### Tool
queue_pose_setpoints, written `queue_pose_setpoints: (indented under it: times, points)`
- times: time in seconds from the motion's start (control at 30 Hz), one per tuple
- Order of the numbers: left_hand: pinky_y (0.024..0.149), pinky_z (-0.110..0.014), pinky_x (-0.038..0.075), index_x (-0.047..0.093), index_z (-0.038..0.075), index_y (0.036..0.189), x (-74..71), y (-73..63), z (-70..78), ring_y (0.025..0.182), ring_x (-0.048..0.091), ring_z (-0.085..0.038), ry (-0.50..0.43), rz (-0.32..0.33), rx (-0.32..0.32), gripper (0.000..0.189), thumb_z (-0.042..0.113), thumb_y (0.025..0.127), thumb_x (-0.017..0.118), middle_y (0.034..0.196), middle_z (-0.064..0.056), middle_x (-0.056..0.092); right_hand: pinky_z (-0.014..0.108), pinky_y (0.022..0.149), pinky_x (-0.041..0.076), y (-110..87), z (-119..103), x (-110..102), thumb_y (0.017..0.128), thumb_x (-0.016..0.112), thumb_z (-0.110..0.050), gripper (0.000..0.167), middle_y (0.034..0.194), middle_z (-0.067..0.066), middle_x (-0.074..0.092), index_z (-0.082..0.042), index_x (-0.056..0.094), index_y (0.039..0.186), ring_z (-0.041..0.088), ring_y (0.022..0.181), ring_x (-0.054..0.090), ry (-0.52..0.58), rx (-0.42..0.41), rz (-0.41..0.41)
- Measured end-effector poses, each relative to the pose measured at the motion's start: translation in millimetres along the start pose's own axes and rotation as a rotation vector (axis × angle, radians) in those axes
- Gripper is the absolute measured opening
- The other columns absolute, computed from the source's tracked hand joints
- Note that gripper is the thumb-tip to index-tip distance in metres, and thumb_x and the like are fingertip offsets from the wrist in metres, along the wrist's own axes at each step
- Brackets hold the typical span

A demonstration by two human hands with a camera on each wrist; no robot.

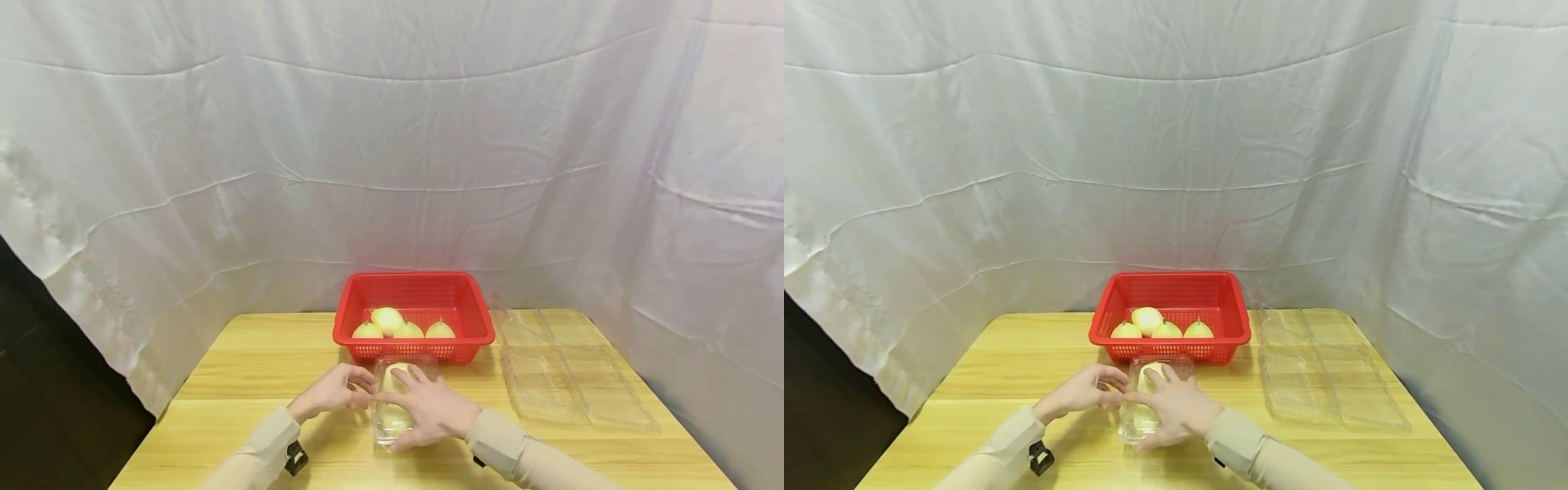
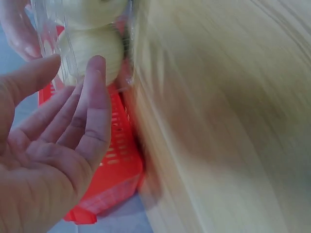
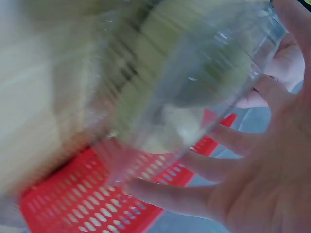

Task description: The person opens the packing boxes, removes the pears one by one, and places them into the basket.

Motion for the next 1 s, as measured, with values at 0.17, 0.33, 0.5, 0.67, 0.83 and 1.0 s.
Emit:
queue_pose_setpoints:
  times: [0.17,0.33,0.5,0.67,0.83,1.0]
  points:
    - [0.060,-0.033,0.054,0.063,0.000,0.115,1.4,-5.7,-1.7,0.079,0.065,-0.019,-0.046,-0.069,0.003,0.033,0.006,0.084,0.073,0.105,-0.015,0.069,0.069,0.084,0.047,5.4,-5,-3,0.070,0.073,-0.068,0.082,0.151,0.006,0.034,-0.050,0.041,0.143,0.037,0.137,0.034,-0.004,0.028,-0.021]
    - [0.060,-0.029,0.054,0.065,0.001,0.109,7.1,-10.9,-3.4,0.075,0.065,-0.015,-0.089,-0.143,0.016,0.030,0.007,0.082,0.076,0.104,-0.012,0.068,0.067,0.080,0.049,7.2,-4,0,0.069,0.072,-0.069,0.083,0.145,0.005,0.037,-0.051,0.041,0.143,0.037,0.134,0.037,-0.019,0.051,-0.001]
    - [0.060,-0.024,0.053,0.064,-0.003,0.107,14.6,-13.2,-6.4,0.072,0.066,-0.012,-0.170,-0.193,0.032,0.030,0.003,0.080,0.075,0.103,-0.011,0.069,0.061,0.075,0.052,8.2,-3,2,0.068,0.072,-0.069,0.082,0.138,0.003,0.040,-0.050,0.041,0.142,0.034,0.128,0.042,-0.074,0.049,0.038]
    - [0.059,-0.022,0.052,0.065,-0.006,0.107,17.6,-14.5,-8.8,0.073,0.064,-0.010,-0.220,-0.221,0.030,0.030,0.003,0.080,0.075,0.098,-0.009,0.070,0.057,0.072,0.054,8.6,-4,2,0.068,0.072,-0.069,0.080,0.134,0.002,0.042,-0.049,0.044,0.139,0.029,0.122,0.044,-0.099,0.048,0.058]
    - [0.056,-0.020,0.048,0.067,-0.006,0.105,19.6,-14.8,-10.6,0.068,0.060,-0.007,-0.232,-0.258,0.036,0.026,0.004,0.082,0.075,0.089,-0.003,0.069,0.054,0.070,0.055,8.3,-5,2,0.068,0.072,-0.069,0.077,0.132,0.003,0.043,-0.047,0.046,0.138,0.027,0.118,0.045,-0.107,0.047,0.066]
    - [0.055,-0.021,0.048,0.059,-0.008,0.111,24.4,-15.9,-12.6,0.061,0.058,-0.009,-0.301,-0.352,-0.002,0.028,0.005,0.087,0.068,0.086,-0.001,0.066,0.052,0.068,0.055,8.8,-4,2,0.067,0.073,-0.069,0.075,0.130,0.003,0.045,-0.047,0.048,0.135,0.028,0.116,0.046,-0.123,0.056,0.079]
Point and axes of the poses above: each hand's wrist, its own y-axis towards the middle knuckle, its own x-axis out of the palm, z = x × y, the point moved 4 cm from there along y, towards the middle knuckle
